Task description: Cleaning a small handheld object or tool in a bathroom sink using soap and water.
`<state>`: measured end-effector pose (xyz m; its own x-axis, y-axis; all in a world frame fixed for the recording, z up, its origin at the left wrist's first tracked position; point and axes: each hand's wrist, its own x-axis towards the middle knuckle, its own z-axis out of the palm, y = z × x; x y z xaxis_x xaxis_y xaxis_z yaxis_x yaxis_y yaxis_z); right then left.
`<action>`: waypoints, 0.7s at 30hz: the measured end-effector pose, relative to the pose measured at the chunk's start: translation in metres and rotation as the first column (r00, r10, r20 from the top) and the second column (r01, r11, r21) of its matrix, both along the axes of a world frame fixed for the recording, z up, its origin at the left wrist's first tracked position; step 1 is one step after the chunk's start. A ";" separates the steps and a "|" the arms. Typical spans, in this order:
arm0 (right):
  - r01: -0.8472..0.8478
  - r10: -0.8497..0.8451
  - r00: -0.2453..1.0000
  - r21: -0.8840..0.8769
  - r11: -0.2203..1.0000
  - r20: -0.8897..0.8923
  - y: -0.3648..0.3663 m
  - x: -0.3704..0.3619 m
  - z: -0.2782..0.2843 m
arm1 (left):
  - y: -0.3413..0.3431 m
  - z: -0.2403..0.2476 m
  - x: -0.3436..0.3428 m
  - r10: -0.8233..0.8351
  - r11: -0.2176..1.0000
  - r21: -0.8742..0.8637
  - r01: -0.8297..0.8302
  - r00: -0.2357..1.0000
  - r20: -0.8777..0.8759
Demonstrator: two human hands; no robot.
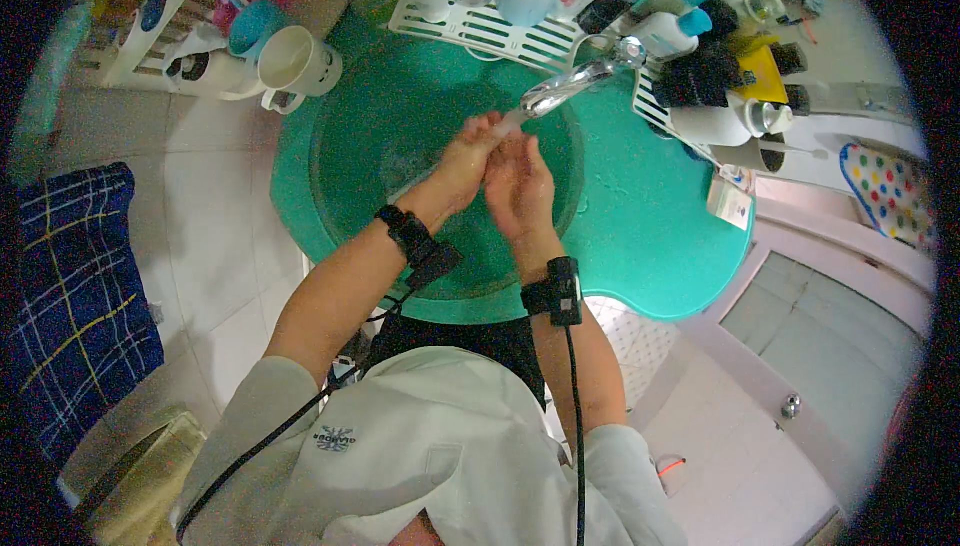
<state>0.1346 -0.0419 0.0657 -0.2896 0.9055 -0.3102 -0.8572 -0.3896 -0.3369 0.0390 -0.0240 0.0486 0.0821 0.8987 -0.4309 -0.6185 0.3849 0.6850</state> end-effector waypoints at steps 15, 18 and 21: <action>0.024 -0.072 0.863 0.101 0.995 0.501 -0.009 -0.001 0.003 | 0.015 -0.009 -0.017 -0.085 0.992 -0.018 0.127 0.755 0.651; -0.312 -0.066 0.545 0.275 0.909 0.836 -0.017 -0.022 0.003 | 0.017 -0.014 -0.014 -0.049 0.991 -0.098 0.087 0.940 0.337; -0.384 -0.150 0.403 0.315 0.868 0.903 0.003 -0.017 0.001 | 0.002 -0.002 0.013 0.047 0.994 -0.101 -0.043 0.998 0.031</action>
<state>0.1177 -0.0386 0.0670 -0.2067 0.9761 -0.0665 0.0839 -0.0501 -0.9952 0.0523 -0.0218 0.0462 0.0582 0.8543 -0.5165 -0.6586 0.4216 0.6233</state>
